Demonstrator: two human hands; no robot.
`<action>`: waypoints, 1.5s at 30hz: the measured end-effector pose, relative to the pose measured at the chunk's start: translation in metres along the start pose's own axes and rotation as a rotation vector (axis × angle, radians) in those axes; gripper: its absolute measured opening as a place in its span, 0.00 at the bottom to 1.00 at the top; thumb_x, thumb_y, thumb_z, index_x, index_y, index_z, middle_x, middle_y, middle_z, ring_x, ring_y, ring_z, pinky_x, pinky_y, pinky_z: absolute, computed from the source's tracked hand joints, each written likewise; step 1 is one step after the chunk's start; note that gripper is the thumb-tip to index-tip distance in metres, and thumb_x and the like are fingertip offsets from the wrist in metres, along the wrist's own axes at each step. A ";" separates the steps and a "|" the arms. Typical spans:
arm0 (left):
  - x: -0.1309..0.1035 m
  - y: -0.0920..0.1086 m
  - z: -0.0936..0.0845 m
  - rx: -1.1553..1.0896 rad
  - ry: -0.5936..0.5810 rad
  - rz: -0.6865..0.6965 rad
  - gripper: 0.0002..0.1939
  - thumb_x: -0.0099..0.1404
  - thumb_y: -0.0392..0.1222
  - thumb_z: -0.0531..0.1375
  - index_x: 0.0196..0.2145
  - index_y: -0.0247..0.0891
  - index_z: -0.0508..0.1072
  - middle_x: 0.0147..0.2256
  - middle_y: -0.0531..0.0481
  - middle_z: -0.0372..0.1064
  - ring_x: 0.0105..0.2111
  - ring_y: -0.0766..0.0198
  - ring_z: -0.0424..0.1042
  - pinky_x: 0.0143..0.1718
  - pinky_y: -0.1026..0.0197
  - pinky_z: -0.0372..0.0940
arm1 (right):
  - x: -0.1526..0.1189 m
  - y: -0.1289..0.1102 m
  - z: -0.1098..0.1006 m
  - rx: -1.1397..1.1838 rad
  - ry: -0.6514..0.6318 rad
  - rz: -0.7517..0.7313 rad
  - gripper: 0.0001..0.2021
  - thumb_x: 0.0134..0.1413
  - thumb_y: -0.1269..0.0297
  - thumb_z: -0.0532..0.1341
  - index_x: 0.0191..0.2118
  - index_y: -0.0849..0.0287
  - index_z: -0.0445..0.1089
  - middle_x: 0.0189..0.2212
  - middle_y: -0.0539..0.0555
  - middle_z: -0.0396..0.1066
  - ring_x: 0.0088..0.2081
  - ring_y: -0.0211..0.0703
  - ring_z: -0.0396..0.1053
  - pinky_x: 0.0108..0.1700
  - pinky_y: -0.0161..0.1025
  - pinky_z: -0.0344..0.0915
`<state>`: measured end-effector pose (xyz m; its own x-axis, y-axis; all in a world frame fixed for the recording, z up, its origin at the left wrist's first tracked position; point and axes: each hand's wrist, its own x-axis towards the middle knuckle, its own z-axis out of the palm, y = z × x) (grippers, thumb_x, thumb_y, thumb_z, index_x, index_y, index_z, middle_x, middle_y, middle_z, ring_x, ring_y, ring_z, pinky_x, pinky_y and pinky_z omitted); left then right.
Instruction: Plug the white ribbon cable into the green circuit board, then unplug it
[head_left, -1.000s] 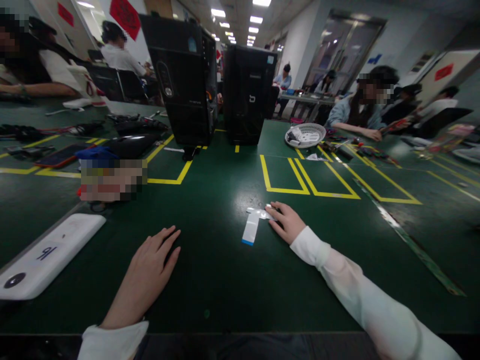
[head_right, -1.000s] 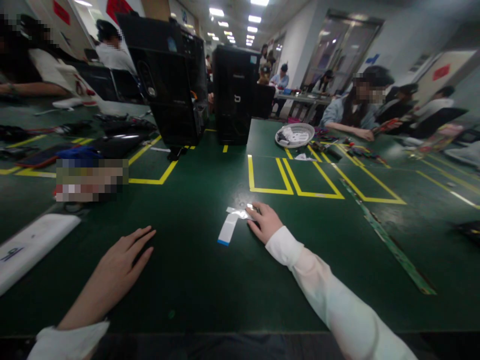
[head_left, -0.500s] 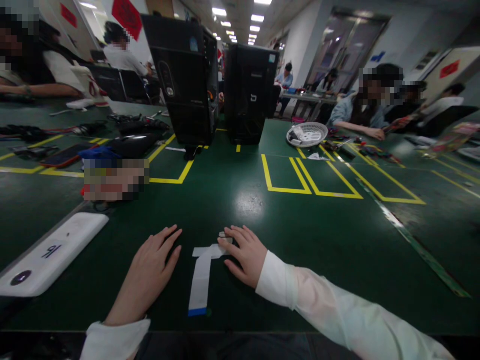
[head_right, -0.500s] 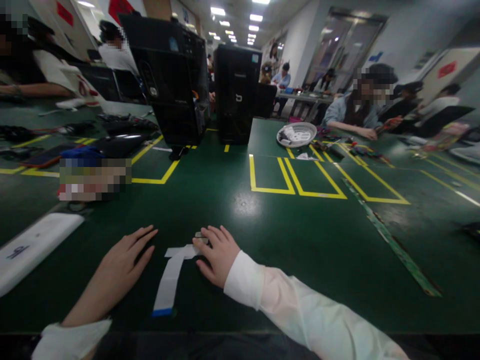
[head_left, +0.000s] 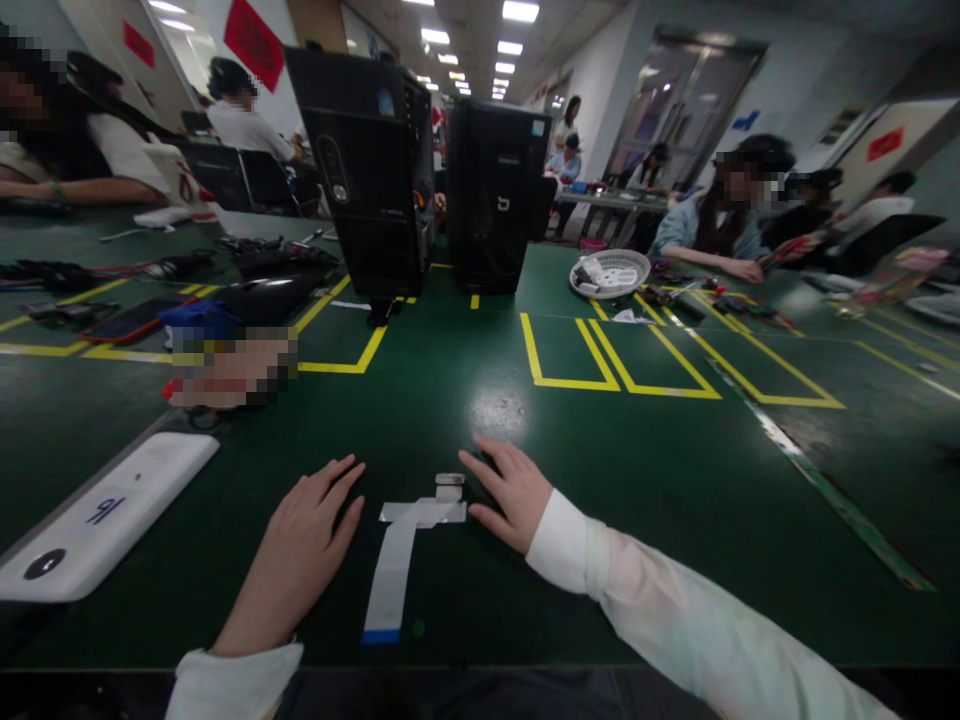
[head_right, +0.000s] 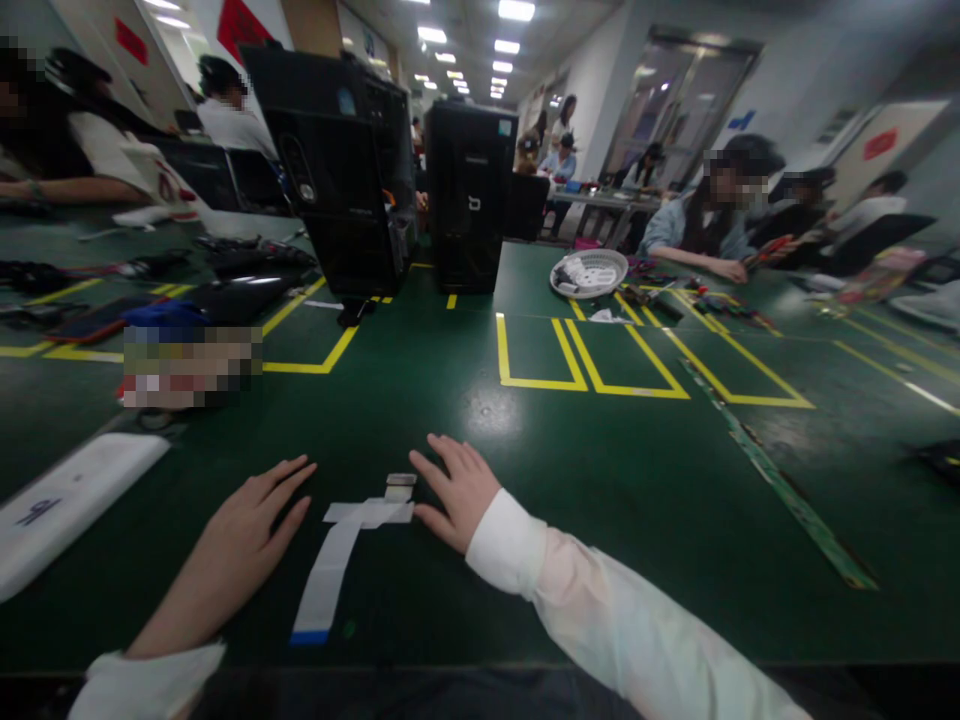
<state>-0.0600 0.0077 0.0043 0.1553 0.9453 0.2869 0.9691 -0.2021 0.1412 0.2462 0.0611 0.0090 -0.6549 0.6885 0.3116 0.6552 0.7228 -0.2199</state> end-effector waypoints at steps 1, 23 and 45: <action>0.000 0.000 0.000 0.001 -0.005 -0.003 0.28 0.71 0.53 0.45 0.59 0.34 0.66 0.60 0.37 0.63 0.59 0.46 0.64 0.60 0.39 0.58 | -0.001 0.017 -0.001 -0.047 0.041 0.044 0.31 0.62 0.51 0.54 0.67 0.59 0.54 0.65 0.66 0.51 0.65 0.58 0.50 0.62 0.59 0.54; 0.000 -0.001 0.000 -0.007 0.004 -0.014 0.28 0.70 0.53 0.46 0.59 0.36 0.67 0.60 0.37 0.64 0.58 0.46 0.65 0.59 0.38 0.59 | -0.200 0.251 -0.117 -0.482 0.184 1.371 0.40 0.57 0.40 0.45 0.61 0.70 0.63 0.53 0.82 0.62 0.54 0.80 0.62 0.50 0.68 0.58; 0.000 -0.001 0.001 0.011 0.005 0.001 0.29 0.70 0.54 0.44 0.59 0.35 0.67 0.60 0.38 0.63 0.58 0.45 0.65 0.60 0.38 0.57 | -0.176 0.189 -0.094 -0.324 0.137 0.459 0.28 0.61 0.47 0.49 0.55 0.62 0.68 0.47 0.65 0.69 0.50 0.55 0.68 0.52 0.52 0.67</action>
<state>-0.0604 0.0079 0.0028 0.1552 0.9439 0.2916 0.9710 -0.2002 0.1310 0.5209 0.0711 -0.0004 -0.2362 0.8974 0.3726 0.9566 0.2820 -0.0729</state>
